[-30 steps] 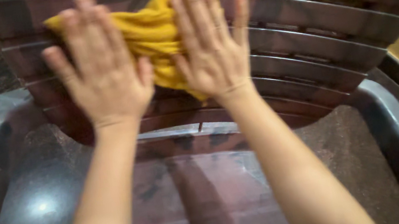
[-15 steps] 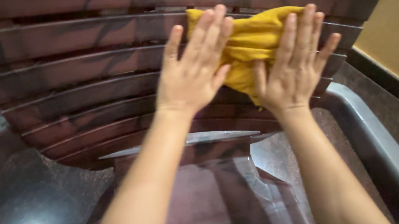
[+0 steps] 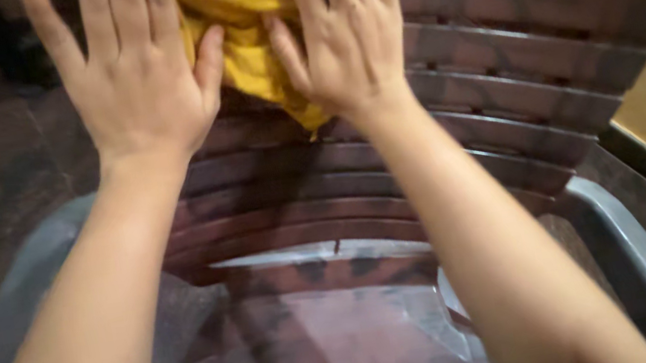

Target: The person wipes a plastic chair with a yellow cloth. They clean the seat, backrest, and armrests in sequence, then move the chair slightly before finishing.

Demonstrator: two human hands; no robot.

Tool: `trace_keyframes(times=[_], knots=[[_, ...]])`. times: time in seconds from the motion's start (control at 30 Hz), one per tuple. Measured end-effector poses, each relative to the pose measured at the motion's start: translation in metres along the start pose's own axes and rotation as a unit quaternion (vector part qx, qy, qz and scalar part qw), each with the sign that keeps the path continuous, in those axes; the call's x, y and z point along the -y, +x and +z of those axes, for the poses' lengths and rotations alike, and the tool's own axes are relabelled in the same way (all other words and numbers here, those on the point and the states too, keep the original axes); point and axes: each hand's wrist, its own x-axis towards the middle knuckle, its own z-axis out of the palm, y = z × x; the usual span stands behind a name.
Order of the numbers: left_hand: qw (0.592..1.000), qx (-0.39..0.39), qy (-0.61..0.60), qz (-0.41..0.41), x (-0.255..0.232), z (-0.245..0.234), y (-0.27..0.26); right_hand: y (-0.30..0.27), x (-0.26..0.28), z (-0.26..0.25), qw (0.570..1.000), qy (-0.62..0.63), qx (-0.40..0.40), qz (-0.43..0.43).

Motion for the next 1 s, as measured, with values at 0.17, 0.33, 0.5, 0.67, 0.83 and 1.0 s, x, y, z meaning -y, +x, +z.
trace_keyframes(times=[0.17,0.33,0.5,0.67,0.83,1.0], knots=[[0.998,-0.03,0.0,0.046,-0.02,0.027,0.037,0.01,-0.039,-0.024,0.999,-0.021,-0.039,-0.02],[0.978,-0.078,0.145,0.13,-0.082,0.063,0.017,-0.054,-0.067,-0.012,0.991,-0.048,-0.122,0.021],[0.971,-0.081,0.144,0.176,-0.062,0.067,-0.015,-0.089,-0.042,0.008,0.993,0.0,-0.091,0.074],[0.991,-0.023,0.096,0.092,-0.016,0.036,-0.013,-0.056,0.014,0.021,0.994,0.052,-0.085,0.044],[0.997,-0.031,0.069,0.026,0.033,-0.022,0.009,0.012,0.068,0.016,0.988,0.1,-0.117,0.03],[0.989,-0.132,0.056,0.04,0.06,-0.058,0.057,0.087,0.084,-0.014,0.98,0.077,-0.182,-0.019]])
